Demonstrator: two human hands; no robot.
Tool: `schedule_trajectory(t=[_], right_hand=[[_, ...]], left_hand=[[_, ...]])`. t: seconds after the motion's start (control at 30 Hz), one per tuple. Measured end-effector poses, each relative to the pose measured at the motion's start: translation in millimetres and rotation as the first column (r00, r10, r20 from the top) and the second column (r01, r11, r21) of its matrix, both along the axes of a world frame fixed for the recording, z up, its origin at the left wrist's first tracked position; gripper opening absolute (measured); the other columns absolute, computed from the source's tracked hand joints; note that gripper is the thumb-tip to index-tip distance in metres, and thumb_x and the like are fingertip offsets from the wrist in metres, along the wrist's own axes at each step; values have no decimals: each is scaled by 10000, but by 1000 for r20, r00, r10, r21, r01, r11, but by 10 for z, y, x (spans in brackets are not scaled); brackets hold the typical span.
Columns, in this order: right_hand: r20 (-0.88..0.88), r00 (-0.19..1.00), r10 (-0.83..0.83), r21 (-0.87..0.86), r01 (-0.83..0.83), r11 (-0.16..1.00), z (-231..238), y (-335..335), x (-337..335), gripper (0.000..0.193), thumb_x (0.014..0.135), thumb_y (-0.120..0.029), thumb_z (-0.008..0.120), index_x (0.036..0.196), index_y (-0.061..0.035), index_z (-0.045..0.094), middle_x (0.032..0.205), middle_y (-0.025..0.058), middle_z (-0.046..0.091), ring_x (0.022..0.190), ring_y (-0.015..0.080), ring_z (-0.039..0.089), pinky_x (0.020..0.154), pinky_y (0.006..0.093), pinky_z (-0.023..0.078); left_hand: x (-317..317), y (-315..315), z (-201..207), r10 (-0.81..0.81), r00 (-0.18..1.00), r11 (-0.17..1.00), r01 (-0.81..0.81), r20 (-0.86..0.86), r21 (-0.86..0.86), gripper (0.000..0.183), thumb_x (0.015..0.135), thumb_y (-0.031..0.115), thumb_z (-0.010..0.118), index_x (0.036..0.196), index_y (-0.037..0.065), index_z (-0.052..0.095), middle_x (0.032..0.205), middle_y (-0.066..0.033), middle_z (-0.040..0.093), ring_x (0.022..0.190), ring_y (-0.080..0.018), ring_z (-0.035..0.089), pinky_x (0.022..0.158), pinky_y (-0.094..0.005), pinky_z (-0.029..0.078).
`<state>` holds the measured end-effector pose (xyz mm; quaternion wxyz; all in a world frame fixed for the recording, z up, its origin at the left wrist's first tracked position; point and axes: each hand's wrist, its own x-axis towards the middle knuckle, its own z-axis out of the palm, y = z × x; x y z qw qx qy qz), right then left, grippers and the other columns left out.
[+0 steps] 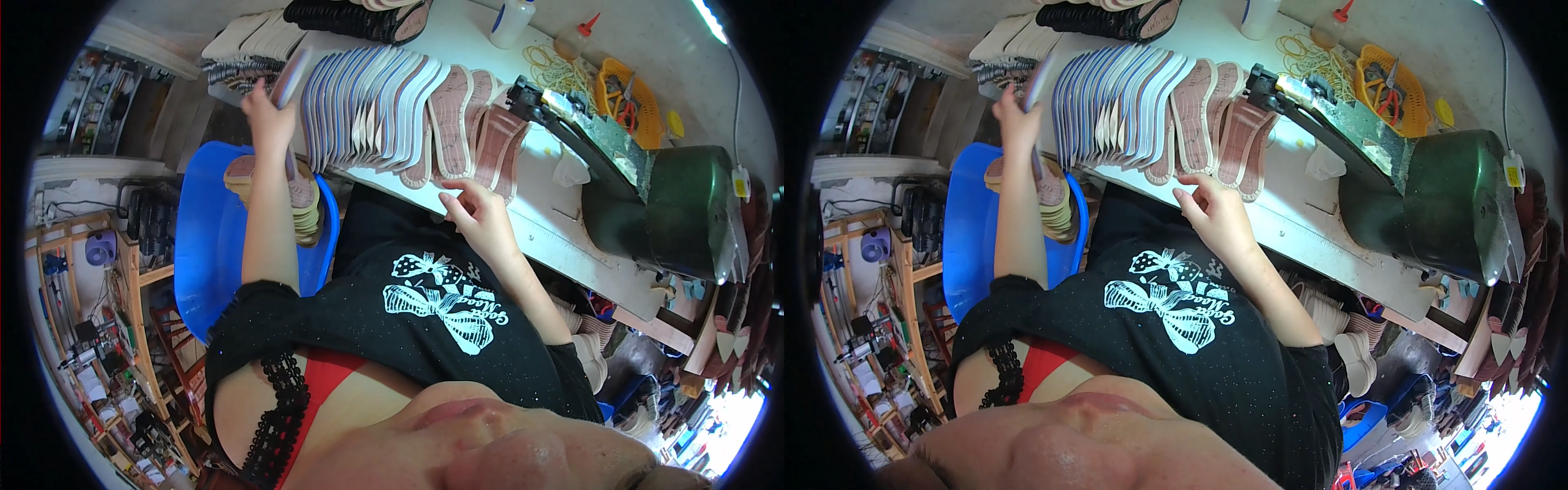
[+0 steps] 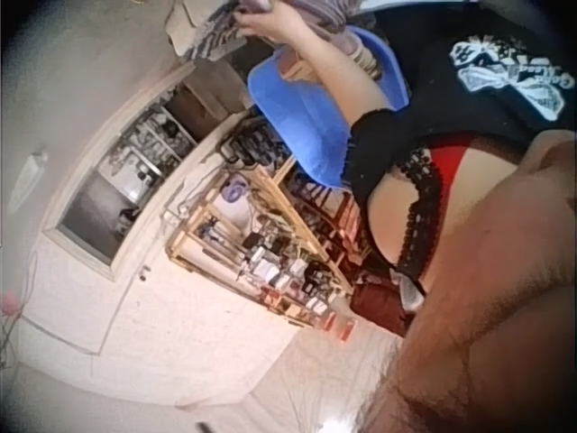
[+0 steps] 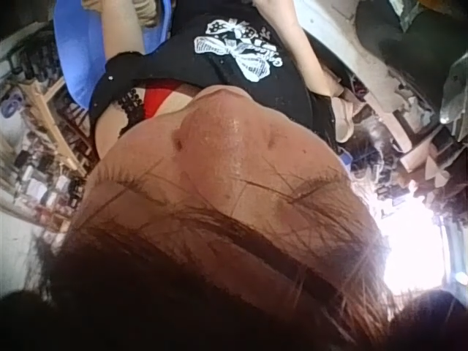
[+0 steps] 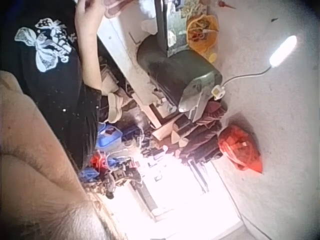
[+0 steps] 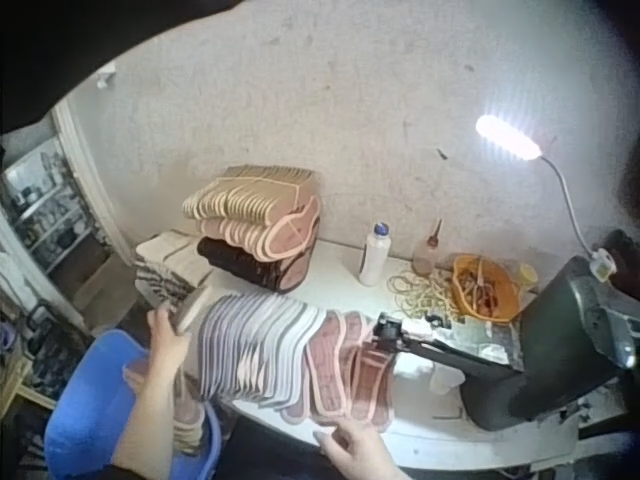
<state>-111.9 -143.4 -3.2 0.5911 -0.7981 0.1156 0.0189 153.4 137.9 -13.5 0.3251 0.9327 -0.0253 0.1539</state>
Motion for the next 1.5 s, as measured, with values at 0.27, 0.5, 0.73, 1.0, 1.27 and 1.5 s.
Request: schedule_trajectory(t=[0.27,0.5,0.73,1.0,1.27,1.5], right_hand=[[483,862,154,-134,-101,986,459,145,194,784,802,-155,764,1445,-10,339,1264,200,559,1167,279,566,990,387,442],[381,913,-147,62,134,989,641,-227,15,226,901,-83,657,1116,-12,666,807,74,709,737,63,639,667,224,496],[258,903,-342,793,4,609,457,-403,158,362,991,-332,551,1131,1,575,825,29,642,590,71,566,466,193,399],[374,920,-113,755,-232,613,401,-643,351,432,766,-180,827,1075,20,602,813,94,676,622,160,651,516,264,539],[27,998,-51,386,37,922,686,-753,324,204,857,-136,732,923,38,649,736,40,656,638,62,601,565,206,492],[74,997,17,451,-49,891,681,-760,248,207,839,-91,740,952,38,626,803,76,688,715,114,661,644,250,551]], left_hand=[[-1266,-1459,754,-666,746,325,306,14,-895,1162,763,323,835,1491,-37,4,1431,-163,310,1310,-247,374,1066,-353,349],[-1156,-1802,754,-831,554,39,141,46,-989,593,923,376,654,1331,4,439,1245,-95,580,1112,-145,582,938,-305,479],[-1374,-2054,760,-898,439,-53,-160,-23,-986,375,965,307,592,1123,-33,607,892,-78,703,696,-130,686,650,-245,566],[-1461,-2110,718,-964,264,-49,-72,29,-996,389,941,218,615,1203,-59,537,967,-104,673,808,-124,668,717,-238,546],[-1213,-2067,687,-900,414,288,324,-139,-901,414,829,175,775,1125,-49,590,1006,-104,684,869,-131,654,785,-272,541],[-1274,-2166,673,-920,392,162,298,-35,-941,594,735,85,820,1236,-35,522,1099,-109,647,998,-159,628,886,-308,516]])
